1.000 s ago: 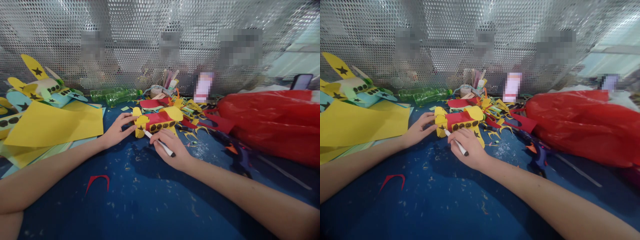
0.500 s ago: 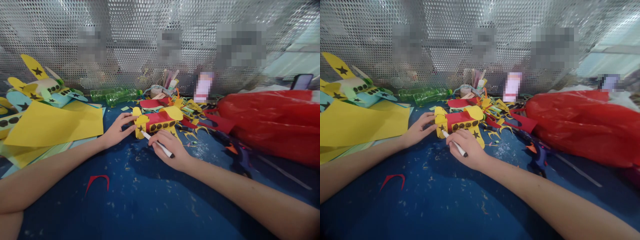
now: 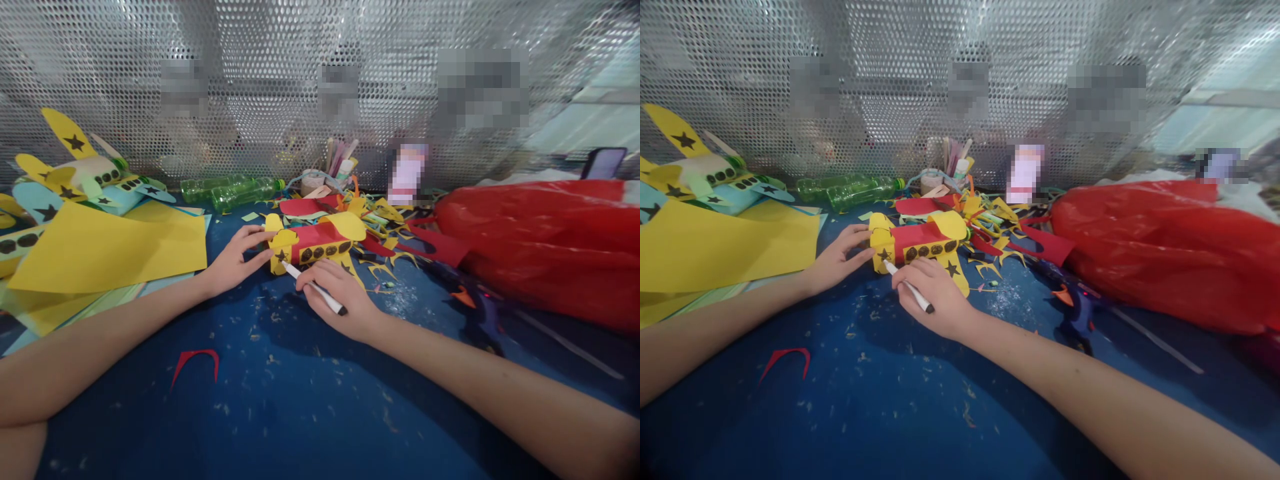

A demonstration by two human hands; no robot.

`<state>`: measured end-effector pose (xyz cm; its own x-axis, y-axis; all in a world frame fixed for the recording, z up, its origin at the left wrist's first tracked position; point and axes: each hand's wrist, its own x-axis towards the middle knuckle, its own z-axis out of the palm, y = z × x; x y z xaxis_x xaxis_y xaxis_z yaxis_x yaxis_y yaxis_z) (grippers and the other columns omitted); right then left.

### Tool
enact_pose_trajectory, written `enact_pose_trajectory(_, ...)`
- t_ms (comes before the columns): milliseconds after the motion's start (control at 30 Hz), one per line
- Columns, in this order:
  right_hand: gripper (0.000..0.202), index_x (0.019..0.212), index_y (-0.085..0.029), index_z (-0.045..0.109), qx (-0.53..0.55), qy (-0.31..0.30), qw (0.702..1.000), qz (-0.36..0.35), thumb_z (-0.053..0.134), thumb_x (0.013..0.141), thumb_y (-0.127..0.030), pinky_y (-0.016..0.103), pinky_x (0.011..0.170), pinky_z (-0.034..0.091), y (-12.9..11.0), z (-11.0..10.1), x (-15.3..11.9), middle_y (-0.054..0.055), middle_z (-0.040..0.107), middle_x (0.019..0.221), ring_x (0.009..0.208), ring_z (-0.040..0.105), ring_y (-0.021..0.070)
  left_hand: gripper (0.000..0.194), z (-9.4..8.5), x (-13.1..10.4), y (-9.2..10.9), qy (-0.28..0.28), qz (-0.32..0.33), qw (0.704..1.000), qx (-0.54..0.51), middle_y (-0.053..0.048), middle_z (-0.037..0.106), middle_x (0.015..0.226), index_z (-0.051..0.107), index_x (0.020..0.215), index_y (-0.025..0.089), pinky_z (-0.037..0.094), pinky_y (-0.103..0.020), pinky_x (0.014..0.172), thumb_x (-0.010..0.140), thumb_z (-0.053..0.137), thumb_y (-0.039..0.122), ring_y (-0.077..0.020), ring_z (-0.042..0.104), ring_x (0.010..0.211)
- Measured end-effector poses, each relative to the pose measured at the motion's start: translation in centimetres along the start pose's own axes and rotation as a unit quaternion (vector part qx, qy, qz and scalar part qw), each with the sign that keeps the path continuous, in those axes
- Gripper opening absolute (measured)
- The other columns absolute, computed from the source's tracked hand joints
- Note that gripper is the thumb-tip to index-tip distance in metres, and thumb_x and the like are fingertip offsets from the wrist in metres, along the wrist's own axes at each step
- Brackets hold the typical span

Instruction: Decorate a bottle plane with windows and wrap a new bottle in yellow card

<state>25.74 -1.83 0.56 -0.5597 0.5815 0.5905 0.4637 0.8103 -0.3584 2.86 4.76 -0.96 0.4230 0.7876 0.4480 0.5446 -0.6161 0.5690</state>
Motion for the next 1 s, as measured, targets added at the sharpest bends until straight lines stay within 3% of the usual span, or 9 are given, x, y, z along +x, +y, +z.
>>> enact_pose_trajectory(300,0.014,0.085,-0.021,0.053,0.003,-0.002,1.000,-0.001,0.043,0.090,-0.014,0.032,0.070,0.043,-0.11,-0.05,0.03,0.003,0.059,0.077,0.073,0.053,0.0168,0.043,0.13,-0.03,-0.15,0.009,0.018,1.000,0.002,-0.008,0.049,0.124,0.058,0.120,0.024,0.039,-0.041,0.106,0.092,0.043,0.054,-0.0215,0.046,0.122)
enact_pose_trajectory(600,0.014,0.085,-0.021,0.054,0.005,-0.004,1.000,-0.002,0.043,0.089,-0.014,0.032,0.069,0.044,-0.15,-0.06,0.10,0.003,0.059,0.076,0.073,0.053,0.0167,0.044,0.42,-0.14,-0.60,0.017,0.044,0.998,-0.028,-0.007,0.047,0.125,0.055,0.123,0.028,0.046,-0.042,0.100,0.087,0.053,0.053,-0.0227,0.050,0.117)
enact_pose_trajectory(1000,0.013,0.085,-0.021,0.054,0.003,-0.003,1.000,0.000,0.043,0.089,-0.014,0.032,0.069,0.043,-0.17,-0.06,0.11,0.003,0.059,0.076,0.073,0.053,0.0167,0.043,0.42,-0.14,-0.65,0.017,0.037,0.999,-0.024,-0.006,0.047,0.126,0.054,0.124,0.028,0.045,-0.041,0.101,0.087,0.054,0.050,-0.0220,0.050,0.117)
